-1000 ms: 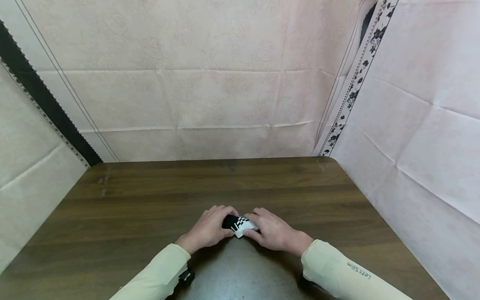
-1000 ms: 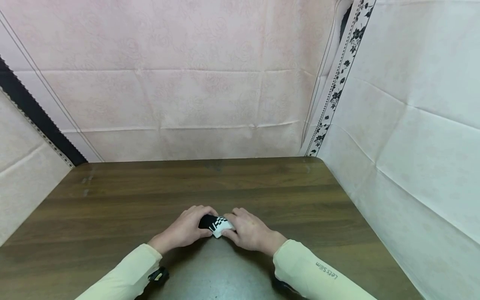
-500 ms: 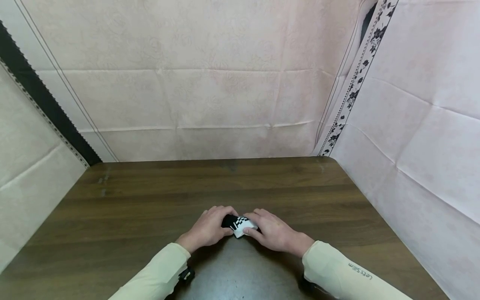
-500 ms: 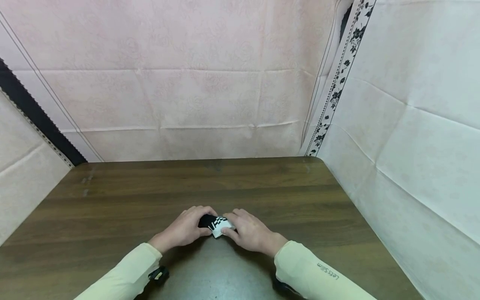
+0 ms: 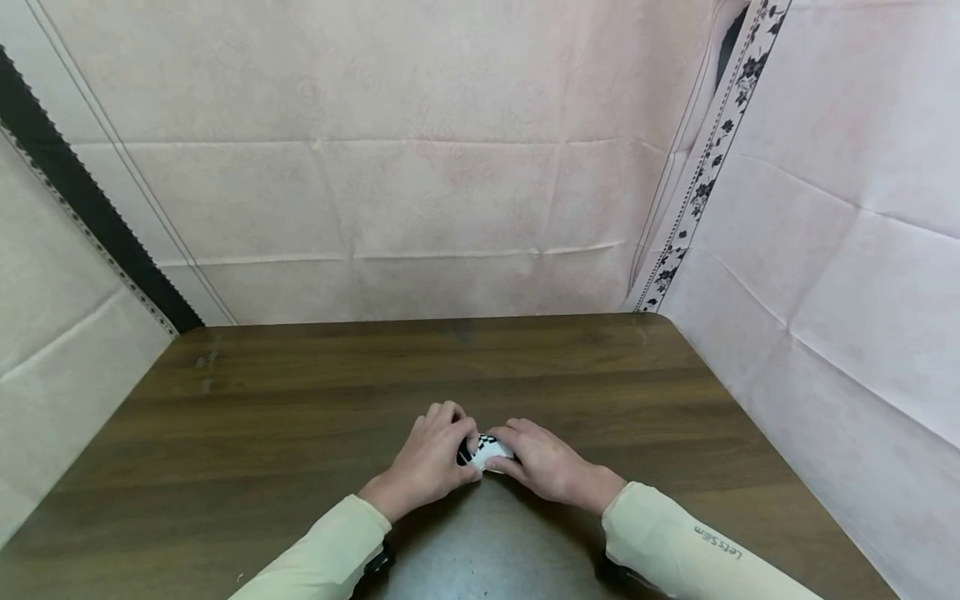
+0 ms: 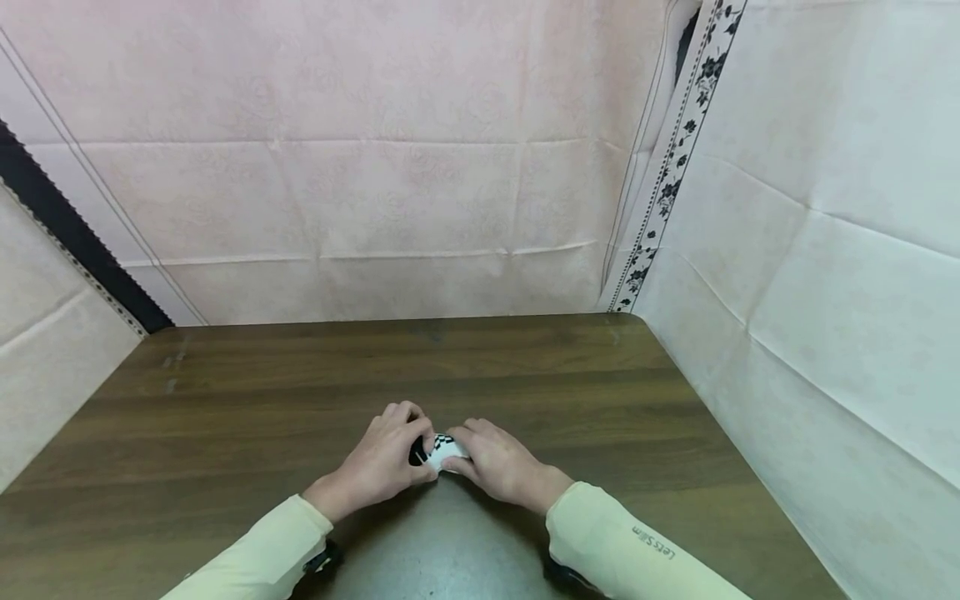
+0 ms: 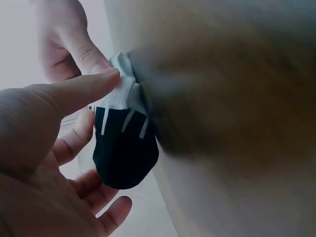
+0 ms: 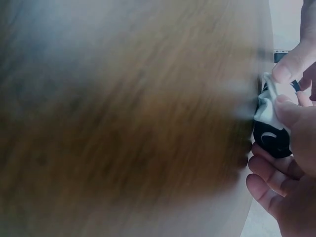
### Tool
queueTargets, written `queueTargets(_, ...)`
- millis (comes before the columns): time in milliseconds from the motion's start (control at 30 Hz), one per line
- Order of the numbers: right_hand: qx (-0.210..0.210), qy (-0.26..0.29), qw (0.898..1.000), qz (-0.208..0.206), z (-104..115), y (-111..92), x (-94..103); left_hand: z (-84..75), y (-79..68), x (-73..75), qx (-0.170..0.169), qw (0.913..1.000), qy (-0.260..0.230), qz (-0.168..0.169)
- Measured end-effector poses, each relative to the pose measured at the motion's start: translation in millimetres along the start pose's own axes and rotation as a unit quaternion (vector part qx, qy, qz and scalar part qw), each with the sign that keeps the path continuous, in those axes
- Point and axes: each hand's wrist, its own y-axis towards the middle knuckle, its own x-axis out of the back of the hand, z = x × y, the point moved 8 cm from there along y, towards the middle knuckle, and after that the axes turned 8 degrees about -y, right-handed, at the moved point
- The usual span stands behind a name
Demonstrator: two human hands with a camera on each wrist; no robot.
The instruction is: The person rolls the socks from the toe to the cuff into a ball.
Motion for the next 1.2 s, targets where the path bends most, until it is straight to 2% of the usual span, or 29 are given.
queueTargets(233,-0.001,0.005,1.000,-0.005,1,0,-0.5,-0.6,1.7,-3.7,0.012,0.9997,0.023,0.001)
queueTargets(433,0.000,0.013,1.000,-0.004,1,1,-1.7,-2.1,3.4,-3.1,0.004,0.9986,0.051,-0.009)
queueTargets(667,-0.005,0.023,1.000,-0.007,-1,1,-1.7,-2.9,4.9,-2.7,0.000,0.9981,0.059,-0.018)
queueTargets(1067,-0.026,0.055,0.998,-0.012,-6,1,-0.3,-9.2,2.0,8.8,-0.028,0.9941,0.075,-0.073)
queueTargets(1200,-0.030,0.068,0.997,-0.009,-8,2,-0.3,-9.0,1.5,9.3,-0.029,0.9944,0.070,-0.074)
